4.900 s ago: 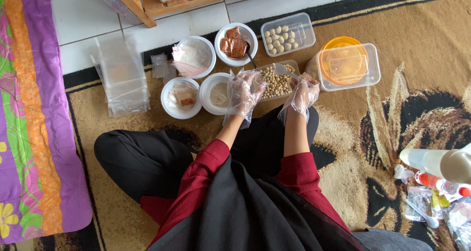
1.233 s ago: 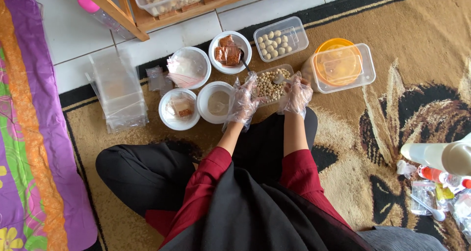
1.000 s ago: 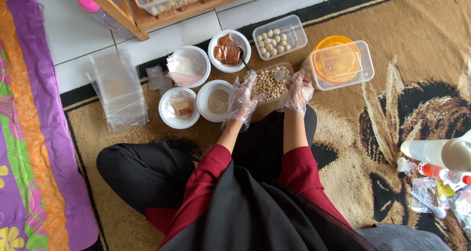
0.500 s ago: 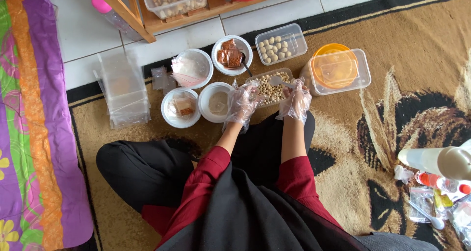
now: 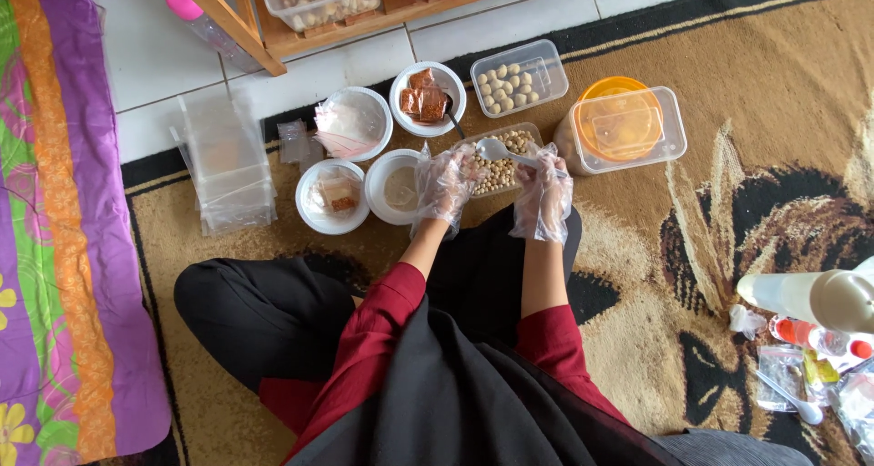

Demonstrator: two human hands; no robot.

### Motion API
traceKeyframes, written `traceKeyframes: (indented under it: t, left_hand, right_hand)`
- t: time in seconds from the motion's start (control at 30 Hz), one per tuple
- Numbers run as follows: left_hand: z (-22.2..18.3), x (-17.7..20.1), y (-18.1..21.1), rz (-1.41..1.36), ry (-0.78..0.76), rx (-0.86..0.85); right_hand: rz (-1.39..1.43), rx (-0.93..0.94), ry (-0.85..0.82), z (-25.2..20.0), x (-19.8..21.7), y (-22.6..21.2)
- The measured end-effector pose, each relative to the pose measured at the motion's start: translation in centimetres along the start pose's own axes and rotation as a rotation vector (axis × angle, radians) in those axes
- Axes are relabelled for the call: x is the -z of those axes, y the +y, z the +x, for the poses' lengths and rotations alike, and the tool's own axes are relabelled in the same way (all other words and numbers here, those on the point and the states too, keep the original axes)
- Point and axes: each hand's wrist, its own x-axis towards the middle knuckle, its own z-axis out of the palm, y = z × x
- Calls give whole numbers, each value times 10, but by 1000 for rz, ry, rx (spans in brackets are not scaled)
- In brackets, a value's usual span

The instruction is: Packaging food ingredients into small plastic bags using a spoon.

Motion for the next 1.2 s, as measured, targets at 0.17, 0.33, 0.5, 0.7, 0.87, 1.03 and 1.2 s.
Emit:
traceKeyframes:
  t: [0.17,0.33,0.5,0.7,0.87,1.03,1.2]
  left_hand:
    - [-25,-90,-93,139,7,-21]
    - [-29,-77,-88,144,27,11]
    - [-34,-119,-107,106,95,196]
    - [-19,-76,-90,331,-103,89]
    - [-1,-36,-51,268,-150,95]
    - [-20,-77,-73,176,-124,94]
    - [6,1,0,167,-115,98]
  right_hand:
    - [-145,228,-170,-19,13,1]
    - [-494,529,-273,-49,-6,-21]
    - [-601,759,-341,1,24,10]
    - [-1009,518,-8,2,0,-7]
    - [-796,55,64,35,-10,12]
    - [-534,173,298,58,0,40]
    - [-450,230,355,43,-12,30]
